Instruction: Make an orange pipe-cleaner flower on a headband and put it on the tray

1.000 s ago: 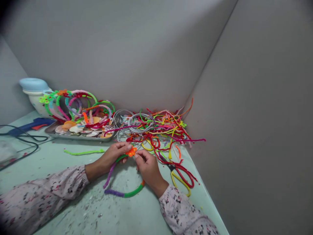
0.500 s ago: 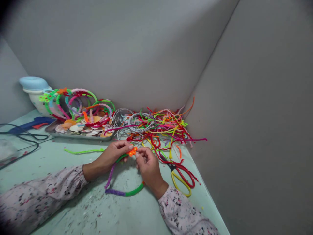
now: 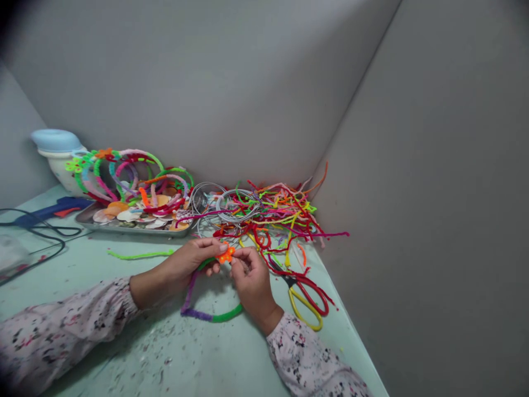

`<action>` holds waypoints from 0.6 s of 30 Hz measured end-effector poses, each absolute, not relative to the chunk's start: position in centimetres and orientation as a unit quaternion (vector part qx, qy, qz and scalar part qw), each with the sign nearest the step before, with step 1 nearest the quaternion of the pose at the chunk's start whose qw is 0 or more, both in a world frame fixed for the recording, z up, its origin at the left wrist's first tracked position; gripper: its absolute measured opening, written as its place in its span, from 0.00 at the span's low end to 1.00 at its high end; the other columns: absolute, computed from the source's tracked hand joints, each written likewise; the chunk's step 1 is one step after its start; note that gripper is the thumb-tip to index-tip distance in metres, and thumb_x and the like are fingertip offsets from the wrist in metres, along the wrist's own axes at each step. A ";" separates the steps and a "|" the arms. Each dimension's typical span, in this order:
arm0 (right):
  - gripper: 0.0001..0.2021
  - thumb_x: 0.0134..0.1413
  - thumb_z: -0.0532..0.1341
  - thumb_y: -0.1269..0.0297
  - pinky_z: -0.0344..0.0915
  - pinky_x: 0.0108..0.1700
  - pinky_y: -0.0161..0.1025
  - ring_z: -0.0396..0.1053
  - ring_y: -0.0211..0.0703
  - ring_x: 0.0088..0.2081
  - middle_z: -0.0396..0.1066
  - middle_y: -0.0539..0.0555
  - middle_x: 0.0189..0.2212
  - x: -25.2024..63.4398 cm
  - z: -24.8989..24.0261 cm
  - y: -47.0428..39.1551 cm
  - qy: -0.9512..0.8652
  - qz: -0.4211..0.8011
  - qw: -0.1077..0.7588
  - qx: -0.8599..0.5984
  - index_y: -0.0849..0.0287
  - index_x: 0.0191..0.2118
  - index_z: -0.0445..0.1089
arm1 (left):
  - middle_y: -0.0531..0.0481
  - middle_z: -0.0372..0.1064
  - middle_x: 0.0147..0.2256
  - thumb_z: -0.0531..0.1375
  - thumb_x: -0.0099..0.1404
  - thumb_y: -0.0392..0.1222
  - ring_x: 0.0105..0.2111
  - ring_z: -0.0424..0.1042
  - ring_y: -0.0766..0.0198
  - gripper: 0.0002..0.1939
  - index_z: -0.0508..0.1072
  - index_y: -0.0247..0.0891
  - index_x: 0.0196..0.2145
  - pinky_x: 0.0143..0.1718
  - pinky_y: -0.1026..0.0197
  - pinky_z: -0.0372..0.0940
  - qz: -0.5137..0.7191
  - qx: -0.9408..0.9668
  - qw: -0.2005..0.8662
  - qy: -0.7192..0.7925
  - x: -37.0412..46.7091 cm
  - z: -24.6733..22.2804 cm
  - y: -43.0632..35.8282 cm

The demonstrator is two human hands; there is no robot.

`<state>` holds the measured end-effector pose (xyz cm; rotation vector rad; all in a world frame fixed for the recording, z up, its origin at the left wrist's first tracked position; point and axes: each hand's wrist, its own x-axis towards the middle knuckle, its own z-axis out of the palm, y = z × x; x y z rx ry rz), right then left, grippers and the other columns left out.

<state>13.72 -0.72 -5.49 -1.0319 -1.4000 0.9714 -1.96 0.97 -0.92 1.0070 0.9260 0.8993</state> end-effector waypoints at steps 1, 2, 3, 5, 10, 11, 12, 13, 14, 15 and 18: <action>0.03 0.54 0.58 0.65 0.61 0.26 0.34 0.64 0.37 0.24 0.65 0.48 0.25 13.7 -5.5 -0.7 -0.588 0.407 0.546 -0.435 0.55 0.36 0.63 | 0.54 0.66 0.21 0.65 0.53 0.44 0.20 0.66 0.71 0.11 0.71 0.34 0.28 0.19 0.70 0.57 0.403 0.451 0.680 0.415 -1.9 -0.9 0.9; 0.03 0.54 0.58 0.65 0.61 0.25 0.34 0.64 0.37 0.24 0.66 0.48 0.25 13.7 -5.5 -0.8 -0.586 0.407 0.549 -0.435 0.55 0.36 0.63 | 0.53 0.66 0.20 0.65 0.53 0.45 0.20 0.66 0.71 0.11 0.71 0.34 0.28 0.19 0.70 0.57 0.404 0.455 0.675 0.418 -1.9 -0.9 0.9; 0.04 0.54 0.58 0.65 0.61 0.25 0.34 0.64 0.37 0.23 0.66 0.48 0.25 13.7 -5.5 -0.8 -0.584 0.407 0.552 -0.435 0.55 0.36 0.63 | 0.53 0.67 0.20 0.65 0.54 0.45 0.20 0.66 0.71 0.11 0.71 0.34 0.28 0.19 0.70 0.57 0.405 0.459 0.669 0.421 -1.8 -0.9 0.9; 0.04 0.53 0.58 0.65 0.61 0.25 0.34 0.64 0.37 0.23 0.66 0.48 0.25 13.7 -5.5 -0.8 -0.581 0.407 0.555 -0.434 0.55 0.36 0.62 | 0.53 0.67 0.19 0.65 0.54 0.47 0.19 0.65 0.71 0.12 0.71 0.34 0.28 0.19 0.70 0.57 0.408 0.469 0.657 0.427 -1.7 -1.1 0.9; 0.05 0.53 0.59 0.64 0.62 0.24 0.34 0.65 0.37 0.22 0.65 0.47 0.23 13.6 -5.2 -0.9 -0.572 0.420 0.562 -0.426 0.55 0.34 0.60 | 0.53 0.68 0.20 0.64 0.54 0.48 0.19 0.65 0.71 0.13 0.71 0.35 0.26 0.18 0.70 0.55 0.411 0.483 0.644 0.428 -1.7 -1.2 0.8; 0.05 0.54 0.59 0.64 0.62 0.24 0.34 0.65 0.37 0.22 0.65 0.46 0.23 13.6 -5.2 -0.9 -0.571 0.423 0.563 -0.422 0.55 0.34 0.59 | 0.53 0.68 0.20 0.64 0.54 0.47 0.19 0.64 0.71 0.12 0.71 0.35 0.26 0.18 0.70 0.54 0.413 0.482 0.645 0.426 -1.6 -1.1 0.8; 0.06 0.54 0.59 0.64 0.62 0.24 0.34 0.65 0.37 0.22 0.65 0.46 0.22 13.6 -5.1 -1.0 -0.571 0.426 0.564 -0.418 0.54 0.34 0.59 | 0.53 0.68 0.19 0.64 0.54 0.47 0.18 0.64 0.71 0.12 0.71 0.35 0.26 0.18 0.70 0.54 0.414 0.481 0.645 0.425 -1.6 -1.1 0.7; 0.06 0.54 0.59 0.64 0.62 0.24 0.34 0.65 0.37 0.22 0.65 0.46 0.22 13.6 -5.1 -1.0 -0.571 0.428 0.565 -0.414 0.54 0.34 0.58 | 0.54 0.67 0.19 0.64 0.54 0.46 0.18 0.63 0.72 0.11 0.71 0.35 0.26 0.18 0.70 0.54 0.416 0.480 0.646 0.423 -1.6 -1.1 0.7; 0.06 0.55 0.59 0.64 0.62 0.24 0.34 0.66 0.37 0.22 0.64 0.46 0.23 13.6 -5.1 -1.0 -0.570 0.429 0.568 -0.411 0.54 0.34 0.58 | 0.54 0.67 0.19 0.64 0.54 0.46 0.18 0.63 0.72 0.11 0.71 0.35 0.25 0.18 0.70 0.53 0.418 0.480 0.646 0.421 -1.5 -1.1 0.6; 0.07 0.54 0.59 0.64 0.63 0.24 0.35 0.66 0.37 0.23 0.64 0.46 0.24 13.6 -5.1 -1.0 -0.569 0.429 0.571 -0.408 0.54 0.33 0.58 | 0.54 0.66 0.19 0.64 0.54 0.45 0.18 0.62 0.73 0.11 0.70 0.35 0.25 0.18 0.70 0.53 0.421 0.480 0.645 0.420 -1.5 -1.1 0.6; 0.08 0.54 0.59 0.64 0.63 0.25 0.35 0.67 0.37 0.23 0.64 0.47 0.27 13.6 -5.1 -1.0 -0.565 0.430 0.580 -0.399 0.54 0.33 0.56 | 0.55 0.64 0.18 0.65 0.54 0.44 0.17 0.61 0.73 0.11 0.70 0.35 0.24 0.18 0.70 0.52 0.426 0.480 0.642 0.419 -1.4 -1.2 0.5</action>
